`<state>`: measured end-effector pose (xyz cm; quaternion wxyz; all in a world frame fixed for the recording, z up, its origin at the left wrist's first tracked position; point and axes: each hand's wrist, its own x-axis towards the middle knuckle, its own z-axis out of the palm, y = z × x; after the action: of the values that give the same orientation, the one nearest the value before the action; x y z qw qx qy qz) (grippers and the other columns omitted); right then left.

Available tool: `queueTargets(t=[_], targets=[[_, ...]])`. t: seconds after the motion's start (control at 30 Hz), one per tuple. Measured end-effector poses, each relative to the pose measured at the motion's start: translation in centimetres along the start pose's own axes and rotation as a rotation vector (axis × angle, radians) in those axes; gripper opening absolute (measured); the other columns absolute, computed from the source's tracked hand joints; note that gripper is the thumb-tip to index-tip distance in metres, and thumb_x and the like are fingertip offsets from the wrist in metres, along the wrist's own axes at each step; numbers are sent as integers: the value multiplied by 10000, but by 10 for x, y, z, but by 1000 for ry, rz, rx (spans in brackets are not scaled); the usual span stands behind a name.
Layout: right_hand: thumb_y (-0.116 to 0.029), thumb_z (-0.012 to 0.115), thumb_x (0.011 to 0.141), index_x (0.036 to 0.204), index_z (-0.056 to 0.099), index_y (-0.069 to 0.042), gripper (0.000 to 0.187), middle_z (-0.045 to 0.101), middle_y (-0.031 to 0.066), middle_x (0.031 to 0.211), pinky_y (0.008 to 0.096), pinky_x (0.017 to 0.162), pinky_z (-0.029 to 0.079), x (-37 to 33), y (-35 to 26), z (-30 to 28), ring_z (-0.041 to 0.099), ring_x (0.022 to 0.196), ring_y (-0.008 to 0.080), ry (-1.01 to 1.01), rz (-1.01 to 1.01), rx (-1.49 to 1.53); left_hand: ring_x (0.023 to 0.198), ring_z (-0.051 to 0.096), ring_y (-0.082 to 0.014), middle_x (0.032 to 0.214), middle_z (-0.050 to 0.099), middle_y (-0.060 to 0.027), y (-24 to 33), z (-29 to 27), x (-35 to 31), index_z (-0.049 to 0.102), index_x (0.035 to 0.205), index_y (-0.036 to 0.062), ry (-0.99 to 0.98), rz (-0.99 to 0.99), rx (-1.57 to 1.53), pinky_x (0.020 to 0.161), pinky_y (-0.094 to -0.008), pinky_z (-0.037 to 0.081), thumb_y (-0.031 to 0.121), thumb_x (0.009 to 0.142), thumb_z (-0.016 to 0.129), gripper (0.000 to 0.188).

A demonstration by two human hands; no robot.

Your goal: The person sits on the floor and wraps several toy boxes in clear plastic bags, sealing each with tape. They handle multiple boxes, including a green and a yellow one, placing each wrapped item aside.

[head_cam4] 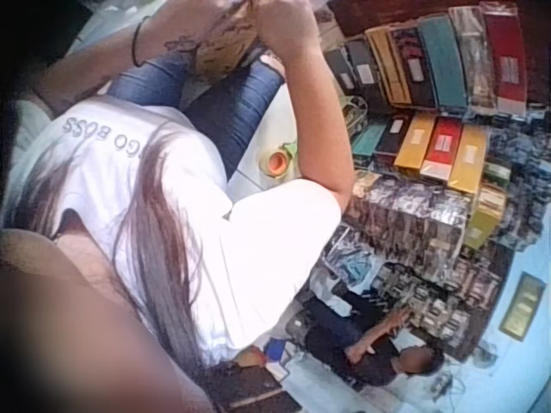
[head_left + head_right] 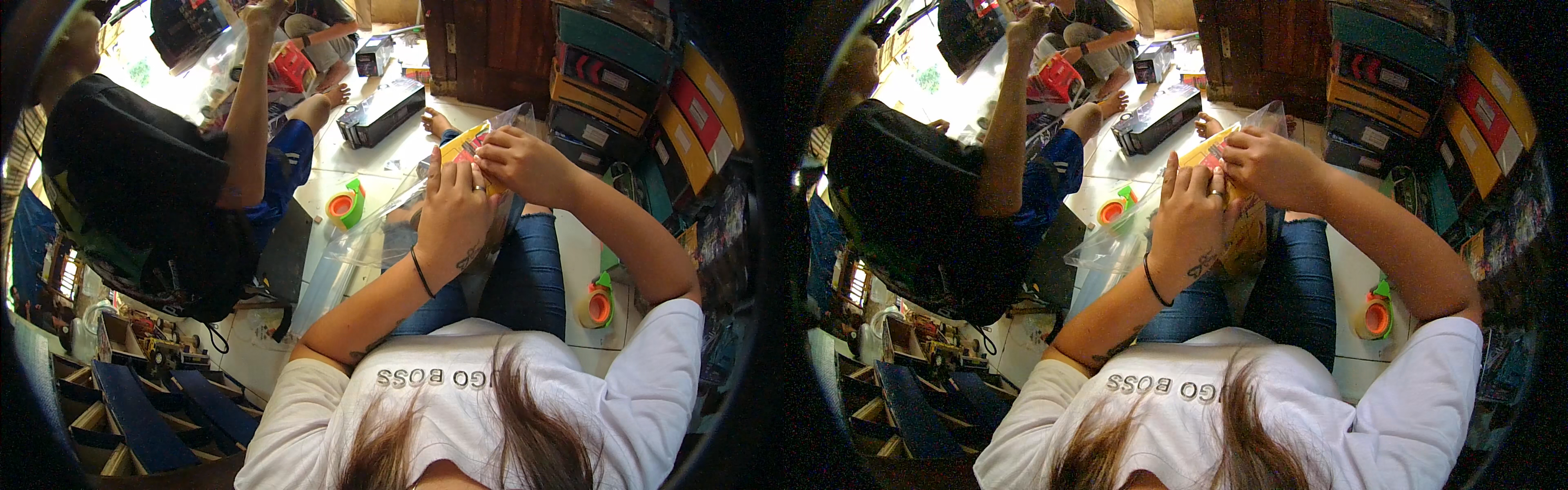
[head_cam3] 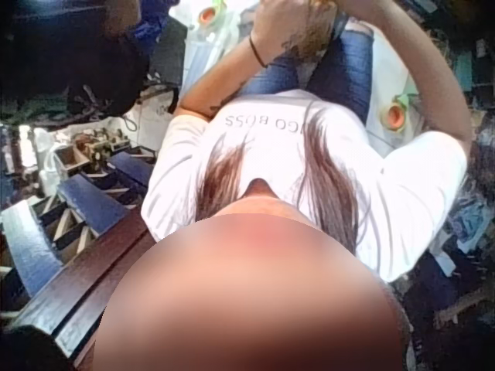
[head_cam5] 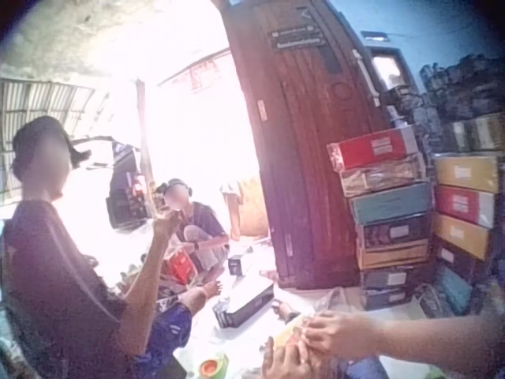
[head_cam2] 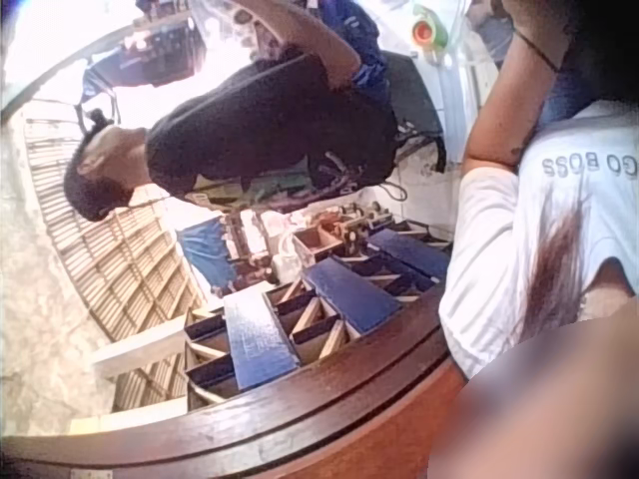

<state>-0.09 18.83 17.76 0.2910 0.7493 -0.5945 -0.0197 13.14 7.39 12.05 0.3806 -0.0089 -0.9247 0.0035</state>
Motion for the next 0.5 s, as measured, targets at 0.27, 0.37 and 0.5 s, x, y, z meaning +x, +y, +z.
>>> queueTargets(t=[0.27, 0.37, 0.5], targets=[[-118, 572, 768, 977, 663, -10, 252, 625, 91, 1061, 365, 997, 410, -2, -1, -1, 553, 1074, 241, -13, 52, 60, 1033, 540, -281, 993, 570, -145, 8, -8, 0, 614, 1022, -42, 138, 3, 78, 1117, -508, 235, 249, 815, 588, 359], [-125, 577, 777, 972, 667, -16, 241, 628, 92, 1060, 369, 995, 413, -2, 1, 0, 560, 1063, 249, -50, 66, 84, 1076, 539, -284, 1048, 574, -157, 12, -12, -7, 611, 1022, -46, 162, 127, 53, 1103, -496, 271, 187, 787, 573, 333], [-174, 581, 777, 897, 655, -38, 196, 610, 74, 959, 351, 910, 454, 0, 10, -1, 567, 974, 228, 28, -3, 49, 1088, 540, -296, 1117, 573, -181, 11, -7, -13, 600, 1074, -58, 55, 167, 4, 1081, -454, 315, 158, 772, 559, 373]])
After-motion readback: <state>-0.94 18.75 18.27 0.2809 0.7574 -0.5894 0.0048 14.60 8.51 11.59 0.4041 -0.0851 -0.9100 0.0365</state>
